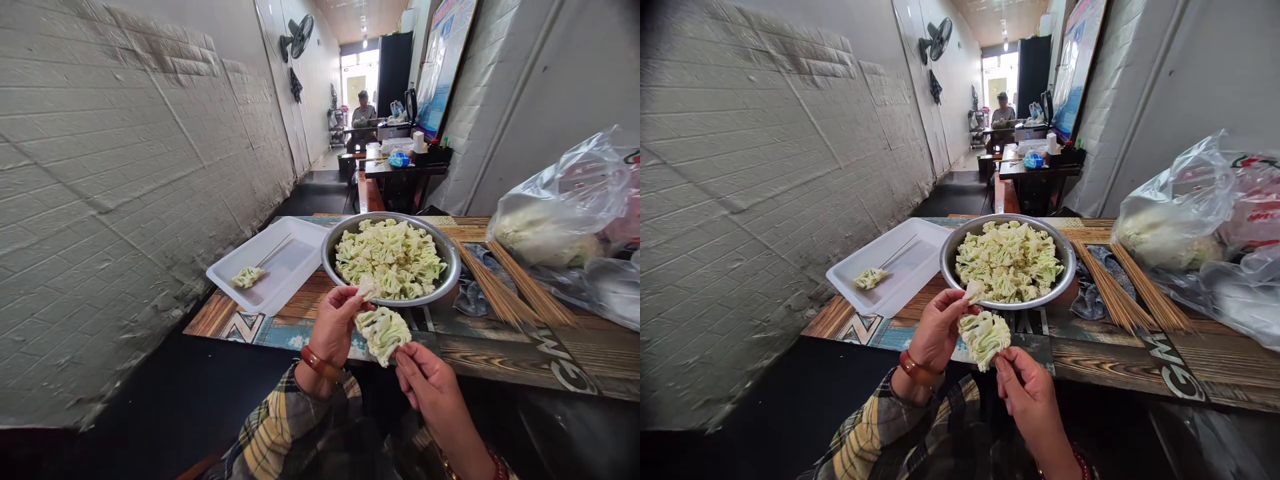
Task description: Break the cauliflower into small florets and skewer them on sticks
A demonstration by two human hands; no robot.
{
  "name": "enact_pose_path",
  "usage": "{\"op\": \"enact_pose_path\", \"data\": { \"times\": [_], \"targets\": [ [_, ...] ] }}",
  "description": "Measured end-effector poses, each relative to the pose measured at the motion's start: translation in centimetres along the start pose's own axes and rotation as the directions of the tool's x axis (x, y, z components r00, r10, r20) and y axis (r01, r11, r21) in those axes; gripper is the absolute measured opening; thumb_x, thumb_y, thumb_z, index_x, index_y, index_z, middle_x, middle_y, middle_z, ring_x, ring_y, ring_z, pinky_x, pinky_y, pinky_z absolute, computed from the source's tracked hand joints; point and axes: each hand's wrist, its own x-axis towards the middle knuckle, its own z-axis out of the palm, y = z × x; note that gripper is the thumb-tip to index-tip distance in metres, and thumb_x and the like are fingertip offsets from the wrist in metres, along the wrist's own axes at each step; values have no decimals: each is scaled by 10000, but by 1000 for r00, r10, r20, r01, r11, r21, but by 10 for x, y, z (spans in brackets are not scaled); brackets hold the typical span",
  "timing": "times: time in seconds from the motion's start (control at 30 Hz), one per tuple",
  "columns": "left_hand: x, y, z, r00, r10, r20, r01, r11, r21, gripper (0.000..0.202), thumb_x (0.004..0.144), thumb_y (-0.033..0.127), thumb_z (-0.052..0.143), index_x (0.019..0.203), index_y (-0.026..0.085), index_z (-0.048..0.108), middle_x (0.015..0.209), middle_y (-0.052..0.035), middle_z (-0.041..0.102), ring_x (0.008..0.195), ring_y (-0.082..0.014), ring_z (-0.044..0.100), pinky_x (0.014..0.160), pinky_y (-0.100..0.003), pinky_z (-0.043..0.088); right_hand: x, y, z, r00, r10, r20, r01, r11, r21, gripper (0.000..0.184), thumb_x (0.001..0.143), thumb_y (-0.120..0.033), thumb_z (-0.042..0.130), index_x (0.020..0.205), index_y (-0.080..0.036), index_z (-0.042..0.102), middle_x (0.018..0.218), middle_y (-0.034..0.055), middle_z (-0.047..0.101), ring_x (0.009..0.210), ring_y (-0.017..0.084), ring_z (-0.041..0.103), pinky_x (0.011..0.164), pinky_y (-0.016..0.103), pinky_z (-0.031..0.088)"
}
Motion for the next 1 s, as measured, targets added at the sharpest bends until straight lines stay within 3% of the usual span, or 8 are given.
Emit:
{"op": "enact_pose_path", "data": {
  "times": [0.3, 1.0],
  "targets": [
    [-4, -6, 5, 996, 90, -27, -87, 993, 76, 243, 599, 211, 767, 755, 141, 595, 646, 13, 635, 578, -108, 613, 606, -219, 442, -3, 5, -4, 988, -152, -38, 133, 941, -312, 338, 875, -486, 485, 715, -194, 536, 507, -53, 430, 433, 84, 375, 387, 189, 260],
    [-5, -8, 1, 988, 157, -6, -155, 978, 139, 206, 627, 225, 748, 749, 143, 603, 671, 7, 640, 613, -106, 604, 623, -216, 439, -3, 10, -7, 988, -151, -18, 135, 923, -361, 339, 887, -468, 474, 690, -197, 533, 500, -61, 423, 401, 75, 351, 374, 186, 269]
  ]
}}
